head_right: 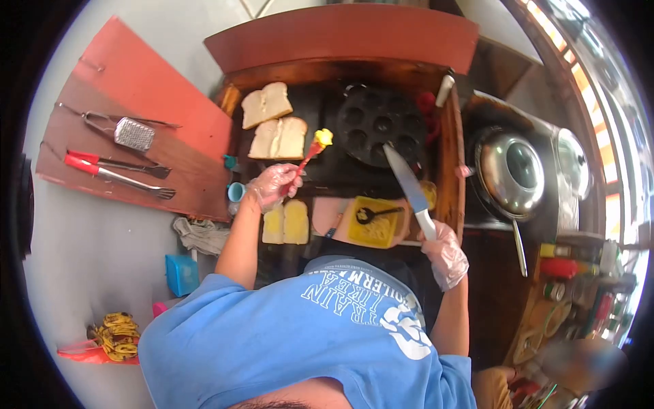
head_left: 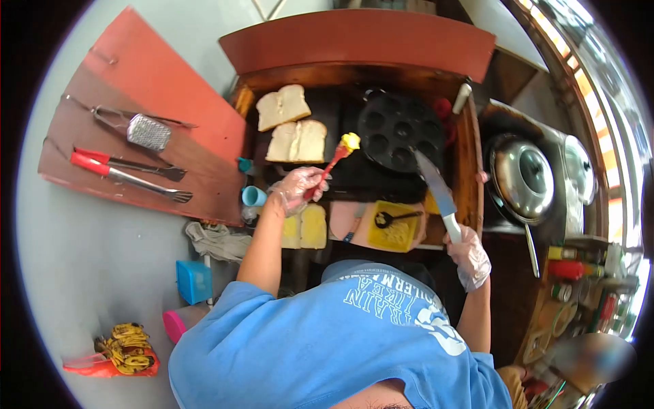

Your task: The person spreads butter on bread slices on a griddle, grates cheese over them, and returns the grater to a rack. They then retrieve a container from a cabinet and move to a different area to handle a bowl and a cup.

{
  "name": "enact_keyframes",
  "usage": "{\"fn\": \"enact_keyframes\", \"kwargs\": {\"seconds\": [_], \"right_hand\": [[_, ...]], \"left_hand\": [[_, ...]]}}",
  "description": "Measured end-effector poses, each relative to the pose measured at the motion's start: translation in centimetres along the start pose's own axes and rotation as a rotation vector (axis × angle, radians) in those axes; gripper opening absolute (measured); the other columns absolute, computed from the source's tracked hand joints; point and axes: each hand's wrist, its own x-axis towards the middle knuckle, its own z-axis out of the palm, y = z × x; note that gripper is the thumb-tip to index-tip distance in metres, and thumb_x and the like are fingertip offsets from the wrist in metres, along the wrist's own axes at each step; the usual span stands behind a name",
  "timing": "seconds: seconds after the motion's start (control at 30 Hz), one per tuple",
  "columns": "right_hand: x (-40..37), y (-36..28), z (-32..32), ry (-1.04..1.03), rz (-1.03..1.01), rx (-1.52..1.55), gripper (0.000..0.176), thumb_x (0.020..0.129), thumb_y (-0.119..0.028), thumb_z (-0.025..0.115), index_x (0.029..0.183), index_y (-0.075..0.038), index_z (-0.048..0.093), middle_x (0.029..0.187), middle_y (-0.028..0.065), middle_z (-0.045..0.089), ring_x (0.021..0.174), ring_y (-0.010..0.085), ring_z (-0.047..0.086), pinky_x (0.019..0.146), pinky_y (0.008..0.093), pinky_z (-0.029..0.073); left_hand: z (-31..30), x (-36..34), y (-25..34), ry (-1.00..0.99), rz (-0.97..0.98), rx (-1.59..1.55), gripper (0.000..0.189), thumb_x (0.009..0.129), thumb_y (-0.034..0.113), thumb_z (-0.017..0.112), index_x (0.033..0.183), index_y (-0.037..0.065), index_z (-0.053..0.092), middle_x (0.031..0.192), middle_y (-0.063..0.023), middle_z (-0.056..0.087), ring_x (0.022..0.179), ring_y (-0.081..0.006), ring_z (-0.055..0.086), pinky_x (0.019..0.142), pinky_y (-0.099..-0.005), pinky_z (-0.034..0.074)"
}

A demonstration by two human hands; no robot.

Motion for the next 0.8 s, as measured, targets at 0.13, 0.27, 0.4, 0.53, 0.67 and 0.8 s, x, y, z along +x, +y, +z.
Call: {"fn": "enact_keyframes", "kwargs": {"seconds": [0.13,0.27,0.4,0.53,0.67,0.8], "right_hand": [[4.7,-0.7,7.2,-0.071,-0.066,-0.219,0.017,0.085,-0.016,0.064,0.092,-0.001,0.063,0.076,0.0054,0.061,0.065,0.0150,0.056,0.061,0.0320,0.048],[8.2,-1.9,13.9,-0.007,-0.043,-0.722,0.034,0.085,-0.028,0.064,0.098,0.003,0.066,0.089,0.0291,0.066,0.080,0.0430,0.067,0.075,0.0486,0.052],[9.3,-3.7,18.5,-0.065,-0.017,-0.799,0.035,0.085,-0.030,0.063,0.096,0.003,0.066,0.088,0.0303,0.066,0.085,0.0460,0.066,0.078,0.0508,0.051],[9.5,-4.0,20.4,-0.076,0.067,-0.827,0.034,0.084,-0.029,0.062,0.096,0.003,0.066,0.085,0.0292,0.066,0.083,0.0450,0.066,0.076,0.0495,0.051],[9.4,-2.4,20.9,-0.019,0.050,-0.809,0.031,0.085,-0.028,0.064,0.089,0.003,0.064,0.076,0.0231,0.064,0.073,0.0371,0.065,0.069,0.0459,0.049],[9.3,-2.0,21.1,-0.006,0.067,-0.771,0.031,0.085,-0.028,0.064,0.089,0.003,0.063,0.075,0.0218,0.064,0.072,0.0363,0.064,0.068,0.0455,0.048]], "left_hand": [[-10.8,0.1,4.8,0.160,0.295,0.391,0.029,0.100,0.011,0.059,0.126,-0.002,0.058,0.089,-0.0070,0.066,0.072,-0.0117,0.061,0.065,-0.0271,0.053],[-17.7,6.1,11.4,0.732,0.217,1.004,0.035,0.094,0.005,0.056,0.127,0.009,0.066,0.099,-0.0134,0.072,0.088,-0.0254,0.070,0.082,-0.0361,0.055],[-23.0,11.7,14.3,0.878,0.520,1.571,0.028,0.096,0.015,0.054,0.115,0.013,0.073,0.110,-0.0144,0.072,0.104,-0.0331,0.067,0.091,-0.0435,0.053],[-22.9,12.9,15.3,0.960,0.621,1.758,0.033,0.092,0.008,0.052,0.112,0.017,0.076,0.103,-0.0175,0.072,0.100,-0.0334,0.068,0.088,-0.0455,0.054],[-24.0,12.1,13.1,0.859,0.664,1.735,0.026,0.095,0.018,0.052,0.101,0.014,0.077,0.105,-0.0139,0.072,0.103,-0.0301,0.068,0.091,-0.0418,0.053],[-25.1,10.4,10.3,0.783,0.696,1.632,0.028,0.087,0.009,0.055,0.102,0.014,0.077,0.104,-0.0152,0.072,0.102,-0.0318,0.067,0.090,-0.0431,0.053]]}}
